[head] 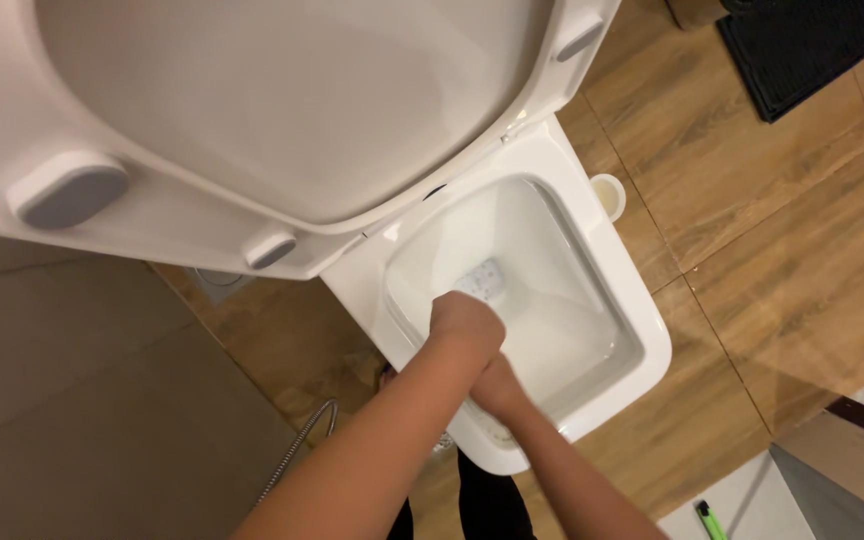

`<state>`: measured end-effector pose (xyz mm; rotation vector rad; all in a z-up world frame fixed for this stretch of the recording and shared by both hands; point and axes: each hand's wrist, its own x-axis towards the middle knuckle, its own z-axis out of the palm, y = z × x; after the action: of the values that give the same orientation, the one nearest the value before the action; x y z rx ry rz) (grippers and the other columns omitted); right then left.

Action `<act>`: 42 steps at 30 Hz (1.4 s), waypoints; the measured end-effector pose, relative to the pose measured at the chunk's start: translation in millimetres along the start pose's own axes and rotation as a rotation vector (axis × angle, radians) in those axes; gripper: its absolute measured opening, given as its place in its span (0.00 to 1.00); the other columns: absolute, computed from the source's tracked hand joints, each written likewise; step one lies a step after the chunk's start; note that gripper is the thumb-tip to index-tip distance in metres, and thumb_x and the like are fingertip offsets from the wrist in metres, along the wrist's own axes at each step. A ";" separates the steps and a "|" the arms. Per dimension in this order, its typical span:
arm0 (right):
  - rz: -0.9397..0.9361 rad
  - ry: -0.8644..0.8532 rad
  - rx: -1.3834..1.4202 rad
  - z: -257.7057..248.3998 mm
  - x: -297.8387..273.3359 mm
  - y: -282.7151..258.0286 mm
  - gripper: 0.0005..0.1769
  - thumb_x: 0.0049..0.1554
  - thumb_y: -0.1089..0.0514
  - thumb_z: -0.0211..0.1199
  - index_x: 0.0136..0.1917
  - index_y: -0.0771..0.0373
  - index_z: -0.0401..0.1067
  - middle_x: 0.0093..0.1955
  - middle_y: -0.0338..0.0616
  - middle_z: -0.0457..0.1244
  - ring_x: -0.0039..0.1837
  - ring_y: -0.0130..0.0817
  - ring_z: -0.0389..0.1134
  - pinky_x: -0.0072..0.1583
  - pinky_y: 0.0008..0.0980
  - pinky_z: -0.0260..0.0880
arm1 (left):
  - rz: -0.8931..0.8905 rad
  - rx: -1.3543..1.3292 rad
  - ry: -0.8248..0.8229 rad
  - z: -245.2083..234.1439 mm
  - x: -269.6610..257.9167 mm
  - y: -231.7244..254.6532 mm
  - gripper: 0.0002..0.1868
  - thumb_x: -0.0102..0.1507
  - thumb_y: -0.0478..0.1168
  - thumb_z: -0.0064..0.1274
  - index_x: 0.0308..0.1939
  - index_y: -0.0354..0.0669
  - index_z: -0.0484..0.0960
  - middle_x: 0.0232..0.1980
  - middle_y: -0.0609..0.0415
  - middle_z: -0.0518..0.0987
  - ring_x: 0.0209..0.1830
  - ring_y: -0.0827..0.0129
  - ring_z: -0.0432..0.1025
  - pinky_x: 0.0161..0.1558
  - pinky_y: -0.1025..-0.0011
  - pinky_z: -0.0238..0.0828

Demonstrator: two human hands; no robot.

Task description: Cleaning the inside and outside of a toilet using a brush and cleaning solution.

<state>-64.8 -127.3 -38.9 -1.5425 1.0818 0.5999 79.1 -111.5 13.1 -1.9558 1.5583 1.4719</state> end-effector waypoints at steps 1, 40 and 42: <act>-0.114 -0.026 0.023 7.7 8.3 -1.2 0.17 0.54 0.47 0.62 0.51 0.60 0.78 0.50 0.48 0.74 0.56 0.43 0.76 0.57 0.43 0.75 | -0.047 0.024 -0.080 5.2 5.5 -2.3 0.13 0.57 0.42 0.59 0.44 0.48 0.89 0.49 0.54 0.86 0.46 0.59 0.81 0.42 0.61 0.79; 0.485 0.008 0.721 -54.0 -37.9 50.2 0.30 0.62 0.50 0.54 0.75 0.55 0.54 0.56 0.55 0.66 0.46 0.42 0.68 0.45 0.43 0.70 | -0.220 -1.314 -0.488 94.3 1.9 66.6 0.17 0.71 0.49 0.38 0.57 0.45 0.73 0.44 0.54 0.77 0.37 0.65 0.75 0.30 0.65 0.79; 0.490 -0.108 0.629 -51.4 -14.1 64.7 0.33 0.60 0.57 0.57 0.76 0.57 0.51 0.51 0.61 0.68 0.38 0.46 0.67 0.38 0.42 0.67 | -0.180 -1.166 -0.529 113.5 2.9 49.9 0.18 0.71 0.50 0.36 0.56 0.45 0.73 0.46 0.54 0.77 0.39 0.66 0.75 0.30 0.64 0.80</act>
<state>-136.7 -170.2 -44.8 -0.6970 1.4082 0.5825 -24.8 -54.2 -23.2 -1.7390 0.2227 2.8317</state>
